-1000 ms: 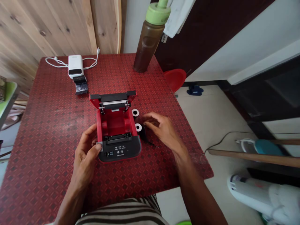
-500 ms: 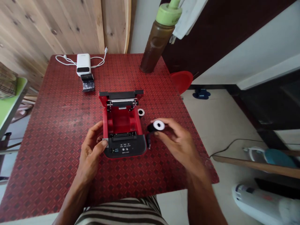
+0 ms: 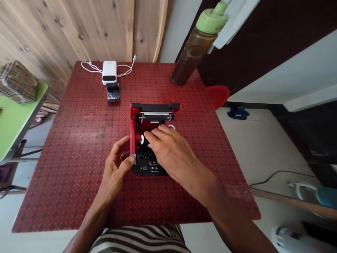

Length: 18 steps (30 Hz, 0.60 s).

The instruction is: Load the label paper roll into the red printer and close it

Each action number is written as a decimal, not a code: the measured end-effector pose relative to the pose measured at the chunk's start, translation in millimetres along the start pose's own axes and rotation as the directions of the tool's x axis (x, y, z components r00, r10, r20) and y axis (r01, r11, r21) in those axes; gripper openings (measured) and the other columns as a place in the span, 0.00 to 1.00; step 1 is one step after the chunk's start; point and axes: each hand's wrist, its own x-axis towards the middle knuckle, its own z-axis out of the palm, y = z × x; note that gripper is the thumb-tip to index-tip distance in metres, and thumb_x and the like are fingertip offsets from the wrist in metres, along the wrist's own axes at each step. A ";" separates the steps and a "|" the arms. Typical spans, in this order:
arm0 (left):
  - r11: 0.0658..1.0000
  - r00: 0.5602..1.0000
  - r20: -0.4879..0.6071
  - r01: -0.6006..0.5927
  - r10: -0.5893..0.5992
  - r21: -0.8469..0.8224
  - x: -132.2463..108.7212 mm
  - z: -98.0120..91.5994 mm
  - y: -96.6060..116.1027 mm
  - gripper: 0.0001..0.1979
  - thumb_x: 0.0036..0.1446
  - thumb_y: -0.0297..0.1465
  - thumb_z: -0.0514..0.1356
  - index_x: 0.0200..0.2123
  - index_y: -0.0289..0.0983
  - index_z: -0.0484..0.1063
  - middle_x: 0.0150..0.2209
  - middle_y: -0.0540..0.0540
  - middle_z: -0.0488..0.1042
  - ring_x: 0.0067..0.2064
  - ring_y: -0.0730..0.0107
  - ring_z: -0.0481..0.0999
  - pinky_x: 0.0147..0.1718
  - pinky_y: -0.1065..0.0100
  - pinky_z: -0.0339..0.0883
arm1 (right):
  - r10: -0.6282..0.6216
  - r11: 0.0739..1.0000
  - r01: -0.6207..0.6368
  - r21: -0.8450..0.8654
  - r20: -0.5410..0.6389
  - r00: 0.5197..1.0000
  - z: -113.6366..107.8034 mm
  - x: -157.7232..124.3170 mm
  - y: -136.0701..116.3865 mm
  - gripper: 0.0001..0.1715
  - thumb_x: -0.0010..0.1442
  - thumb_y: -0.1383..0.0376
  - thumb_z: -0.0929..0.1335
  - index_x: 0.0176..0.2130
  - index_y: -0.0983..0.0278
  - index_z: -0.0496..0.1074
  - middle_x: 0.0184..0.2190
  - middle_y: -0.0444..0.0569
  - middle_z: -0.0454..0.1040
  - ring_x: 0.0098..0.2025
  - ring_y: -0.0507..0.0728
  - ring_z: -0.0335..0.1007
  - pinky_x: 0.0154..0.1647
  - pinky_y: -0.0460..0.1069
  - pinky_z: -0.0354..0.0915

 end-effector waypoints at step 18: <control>1.000 1.000 0.017 0.005 -0.004 -0.027 0.0 -0.3 -1.2 0.28 0.67 0.41 0.68 0.68 0.47 0.73 0.66 0.44 0.78 0.57 0.55 0.81 0.54 0.57 0.76 | -0.017 0.940 -0.004 0.342 0.058 0.998 0.8 5.0 18.9 0.16 0.73 0.78 0.66 0.49 0.65 0.80 0.51 0.54 0.85 0.55 0.63 0.81 0.60 0.58 0.72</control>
